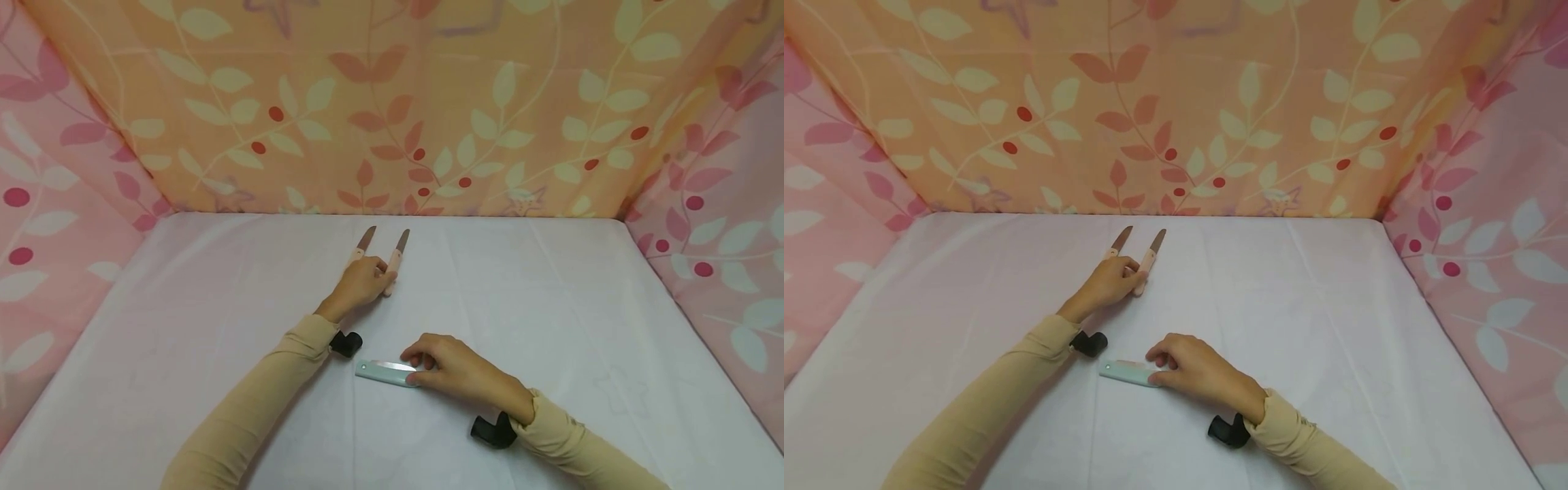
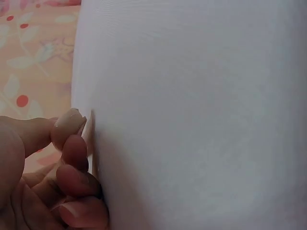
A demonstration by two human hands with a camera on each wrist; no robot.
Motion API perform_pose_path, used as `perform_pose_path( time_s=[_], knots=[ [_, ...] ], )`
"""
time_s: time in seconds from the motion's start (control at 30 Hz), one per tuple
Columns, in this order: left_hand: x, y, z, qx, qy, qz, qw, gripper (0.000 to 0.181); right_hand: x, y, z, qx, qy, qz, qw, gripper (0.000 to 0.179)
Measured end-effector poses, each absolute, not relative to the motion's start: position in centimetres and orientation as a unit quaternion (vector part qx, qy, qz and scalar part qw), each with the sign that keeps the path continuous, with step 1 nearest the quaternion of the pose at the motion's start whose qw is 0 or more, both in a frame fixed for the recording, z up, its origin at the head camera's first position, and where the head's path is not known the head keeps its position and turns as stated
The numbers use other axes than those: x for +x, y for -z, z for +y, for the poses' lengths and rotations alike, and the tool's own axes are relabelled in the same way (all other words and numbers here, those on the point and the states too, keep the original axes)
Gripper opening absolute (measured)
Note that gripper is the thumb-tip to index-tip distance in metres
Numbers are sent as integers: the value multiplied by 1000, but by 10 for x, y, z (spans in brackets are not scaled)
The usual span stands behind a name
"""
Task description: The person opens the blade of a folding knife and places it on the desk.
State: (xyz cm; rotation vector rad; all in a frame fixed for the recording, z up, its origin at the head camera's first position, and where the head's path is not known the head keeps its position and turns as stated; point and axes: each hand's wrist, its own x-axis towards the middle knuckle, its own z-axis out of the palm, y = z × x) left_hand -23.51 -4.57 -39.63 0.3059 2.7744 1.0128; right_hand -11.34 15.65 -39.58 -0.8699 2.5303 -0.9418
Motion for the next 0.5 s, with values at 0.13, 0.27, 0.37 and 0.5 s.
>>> perform_pose_path(
  time_s=[0.13,0.27,0.37,0.5],
  knots=[
    [-234,396,-47,102,-329,936,80,36,-113,395,156,-306,323,882,156,27],
    [-234,396,-48,99,-323,937,85,37,-113,395,155,-309,323,879,165,26],
    [-232,395,-49,94,-325,937,85,38,-113,394,154,-309,323,878,173,26],
    [-229,394,-50,90,-338,933,81,35,-112,394,153,-310,322,878,171,26]
  ],
)
